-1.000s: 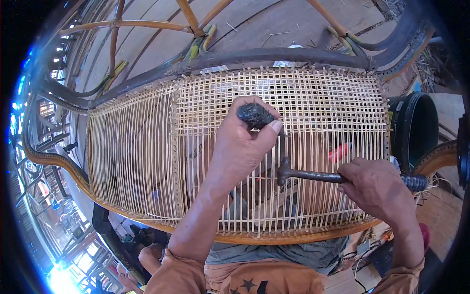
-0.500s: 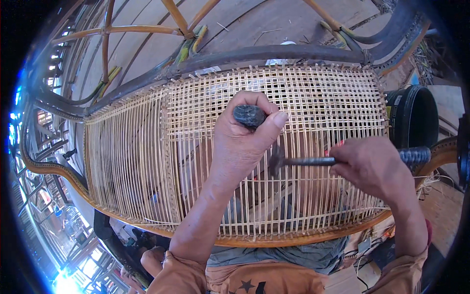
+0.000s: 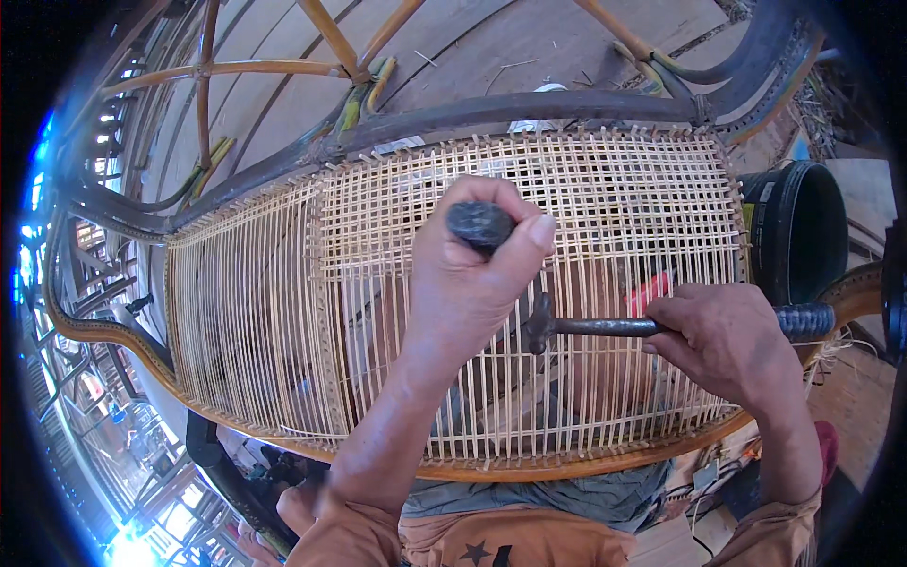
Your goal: Repairing and weaving the seat of a rattan or bamboo bench using bamboo strips, a hammer, and a utility knife.
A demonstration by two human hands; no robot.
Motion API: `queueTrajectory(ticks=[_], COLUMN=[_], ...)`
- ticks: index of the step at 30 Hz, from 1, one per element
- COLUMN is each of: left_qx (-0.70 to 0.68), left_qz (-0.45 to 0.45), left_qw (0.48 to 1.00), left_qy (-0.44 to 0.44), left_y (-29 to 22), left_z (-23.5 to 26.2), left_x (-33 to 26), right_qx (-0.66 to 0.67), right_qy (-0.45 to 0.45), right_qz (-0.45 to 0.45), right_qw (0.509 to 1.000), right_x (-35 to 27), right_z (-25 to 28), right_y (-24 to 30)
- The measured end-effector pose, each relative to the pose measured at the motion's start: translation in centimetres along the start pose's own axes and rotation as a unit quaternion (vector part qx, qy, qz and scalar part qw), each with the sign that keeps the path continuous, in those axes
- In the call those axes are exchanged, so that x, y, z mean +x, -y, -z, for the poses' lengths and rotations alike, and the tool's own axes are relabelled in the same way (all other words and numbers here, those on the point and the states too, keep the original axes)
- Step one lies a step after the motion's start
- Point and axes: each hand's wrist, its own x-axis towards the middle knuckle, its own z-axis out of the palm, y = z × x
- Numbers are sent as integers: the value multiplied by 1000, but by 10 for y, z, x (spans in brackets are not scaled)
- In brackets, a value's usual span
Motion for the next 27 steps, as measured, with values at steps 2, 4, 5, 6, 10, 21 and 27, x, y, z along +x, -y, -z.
queueTrajectory(ticks=[2, 4, 5, 6, 10, 21, 27], left_qx=[19, 37, 47, 58, 59, 19, 6], left_qz=[18, 35, 25, 15, 20, 26, 46], left_qw=[1000, 999, 998, 998, 998, 999, 998], left_qy=[6, 12, 14, 15, 7, -4, 42], left_y=[6, 10, 11, 11, 9, 10, 11], left_z=[0, 0, 0, 0, -4, -4, -15], left_x=[1, 2, 2, 2, 8, 7, 11], right_qx=[4, 40, 39, 39, 15, 9, 14], right_qy=[11, 5, 5, 48, -34, 1, 33], right_qz=[-5, 21, 19, 24, 3, -5, -21], right_qw=[1000, 999, 999, 998, 999, 1000, 999], right_x=[0, 0, 1, 3, 12, -1, -9], right_z=[-1, -1, 0, 2, 3, -3, 7], right_y=[1, 3, 4, 4, -11, -1, 1])
